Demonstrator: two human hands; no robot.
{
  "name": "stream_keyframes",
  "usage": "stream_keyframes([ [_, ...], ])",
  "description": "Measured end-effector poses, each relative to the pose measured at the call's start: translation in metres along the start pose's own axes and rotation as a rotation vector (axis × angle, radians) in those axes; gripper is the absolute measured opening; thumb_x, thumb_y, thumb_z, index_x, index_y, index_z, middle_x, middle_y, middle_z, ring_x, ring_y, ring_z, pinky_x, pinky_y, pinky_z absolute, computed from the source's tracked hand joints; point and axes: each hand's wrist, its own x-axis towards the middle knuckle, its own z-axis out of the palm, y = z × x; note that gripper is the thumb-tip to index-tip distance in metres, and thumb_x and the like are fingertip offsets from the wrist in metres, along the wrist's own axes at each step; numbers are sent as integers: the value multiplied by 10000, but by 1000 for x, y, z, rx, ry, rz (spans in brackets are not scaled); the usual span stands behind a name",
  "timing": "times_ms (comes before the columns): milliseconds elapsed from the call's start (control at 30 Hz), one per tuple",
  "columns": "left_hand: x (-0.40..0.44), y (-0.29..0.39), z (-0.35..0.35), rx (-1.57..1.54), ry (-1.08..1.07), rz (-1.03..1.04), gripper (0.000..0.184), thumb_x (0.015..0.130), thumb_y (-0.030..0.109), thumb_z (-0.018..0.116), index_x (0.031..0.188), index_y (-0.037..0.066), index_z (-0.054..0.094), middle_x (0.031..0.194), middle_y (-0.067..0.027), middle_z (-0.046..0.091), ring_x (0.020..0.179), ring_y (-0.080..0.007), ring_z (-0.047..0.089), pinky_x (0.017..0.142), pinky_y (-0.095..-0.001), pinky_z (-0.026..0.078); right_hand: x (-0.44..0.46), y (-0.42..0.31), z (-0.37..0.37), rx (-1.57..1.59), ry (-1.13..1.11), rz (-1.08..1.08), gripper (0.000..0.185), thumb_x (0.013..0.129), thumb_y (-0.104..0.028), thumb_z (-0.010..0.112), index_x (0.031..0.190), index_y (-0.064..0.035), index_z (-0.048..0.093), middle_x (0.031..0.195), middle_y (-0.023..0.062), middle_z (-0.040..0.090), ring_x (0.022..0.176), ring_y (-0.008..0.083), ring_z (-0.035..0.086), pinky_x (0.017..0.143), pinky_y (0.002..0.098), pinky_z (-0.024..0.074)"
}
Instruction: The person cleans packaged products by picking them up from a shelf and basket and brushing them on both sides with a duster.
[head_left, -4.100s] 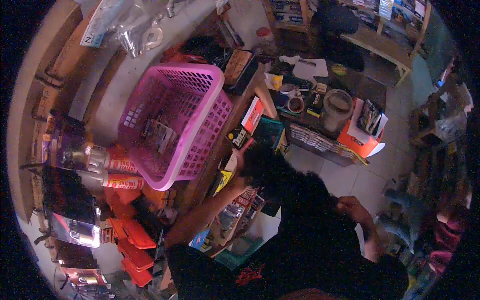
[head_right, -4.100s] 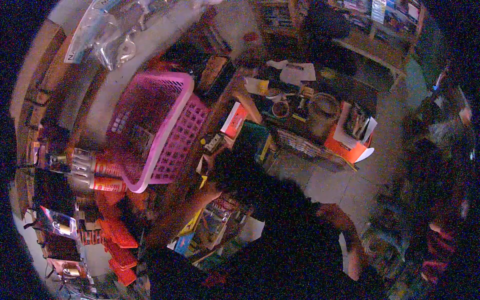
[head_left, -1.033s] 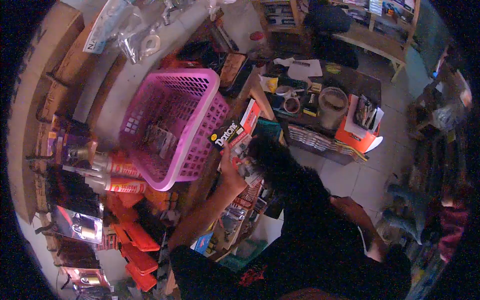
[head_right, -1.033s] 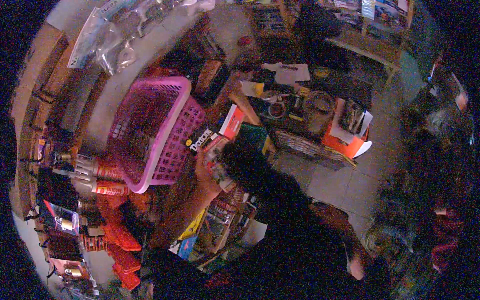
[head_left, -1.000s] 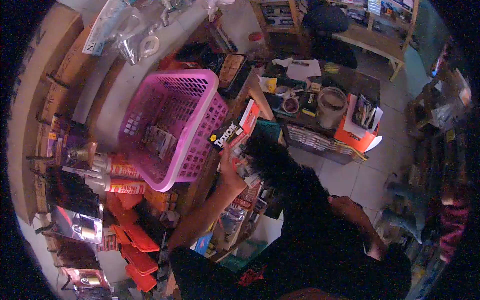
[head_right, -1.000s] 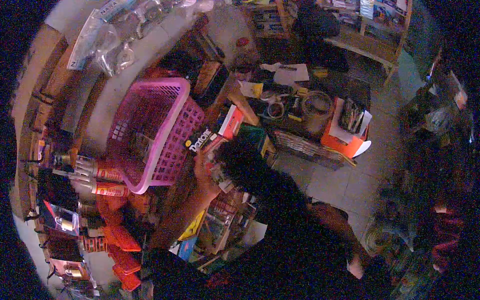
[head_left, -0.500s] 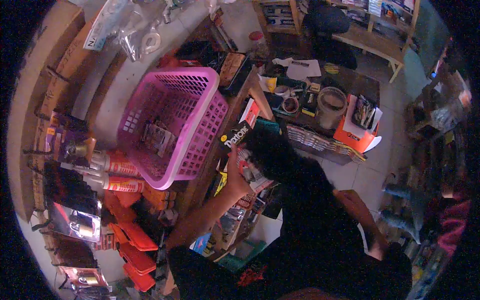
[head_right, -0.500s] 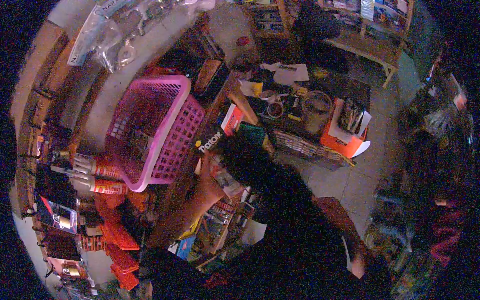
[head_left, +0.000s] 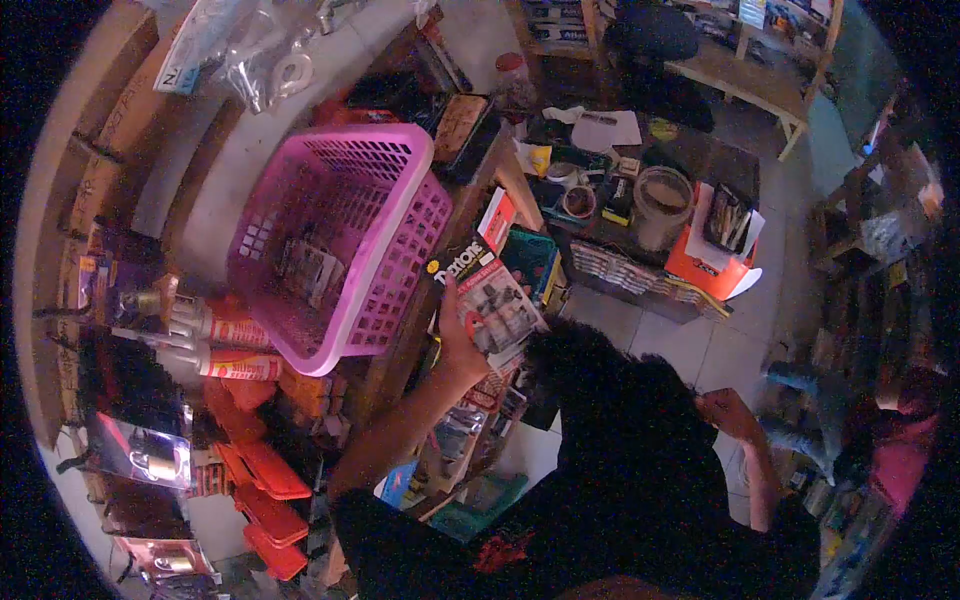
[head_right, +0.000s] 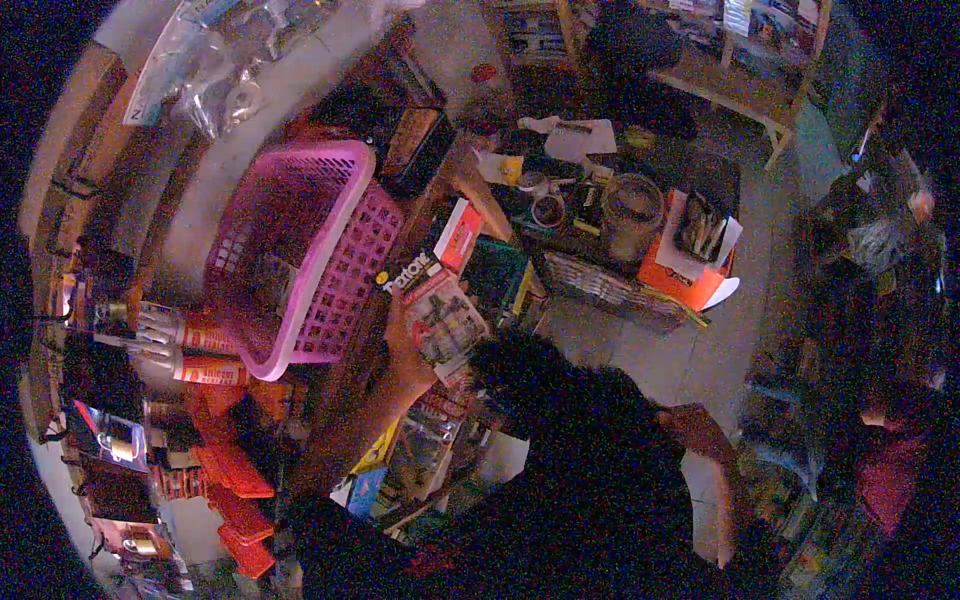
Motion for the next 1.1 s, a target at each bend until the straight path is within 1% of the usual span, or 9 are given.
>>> stream_keyframes([
  [67,2,2,3,15,20,-8,707,861,652,268,1213,81,490,1155,-131,554,1032,-292,543,889,-461,437,2,0,3,140,50,159,452,880,-390,530,593,-43,491,533,-48,428,519,75,388,462,266,309],
  [167,-5,5,14,-35,56,-60,742,840,681,271,1203,74,494,1122,-149,566,994,-296,560,867,-460,451,21,0,12,-62,33,27,432,873,-354,552,587,-38,483,544,-66,410,540,64,371,479,261,298],
  [267,-9,7,19,-23,50,-48,798,803,730,276,1182,68,511,1064,-166,587,943,-308,580,841,-465,465,30,-36,14,143,37,-17,417,864,-339,564,602,-21,498,533,-38,411,543,65,368,492,269,303],
  [367,-6,13,7,14,-7,-78,796,803,728,277,1183,70,515,1080,-164,584,962,-315,574,846,-466,463,44,-63,15,-156,247,-175,400,845,-304,591,590,-14,486,513,-9,381,527,70,341,477,289,290],
  [600,-13,22,12,-5,72,-118,789,809,722,277,1190,72,512,1089,-160,584,966,-314,575,850,-467,462,59,-76,-8,-174,98,-245,424,835,-299,596,555,-13,456,478,0,315,464,83,297,434,311,263],
  [667,-13,21,16,-11,103,-131,787,810,720,276,1191,73,511,1092,-159,584,967,-314,576,851,-467,462,57,-77,-17,-127,97,-73,431,838,-308,590,549,-18,455,472,-3,313,455,83,296,430,308,259],
  [867,-11,19,16,-91,67,-145,681,867,643,275,1219,103,495,1101,-118,598,958,-280,597,875,-424,466,70,-47,-18,137,114,-187,425,827,-306,590,535,-28,456,468,-7,325,453,83,309,431,307,266],
  [967,-13,19,16,39,123,-108,649,860,621,349,1188,88,521,1084,-125,598,971,-260,588,858,-410,474,76,-74,-14,-291,132,-240,410,818,-295,593,539,-21,470,468,3,348,452,90,319,431,311,272],
  [1100,-9,11,20,-88,162,-211,613,870,589,374,1153,73,544,1052,-121,611,915,-256,604,835,-391,484,87,-43,-12,-287,282,-312,397,804,-284,615,546,-13,481,465,23,393,454,102,356,442,315,289],
])
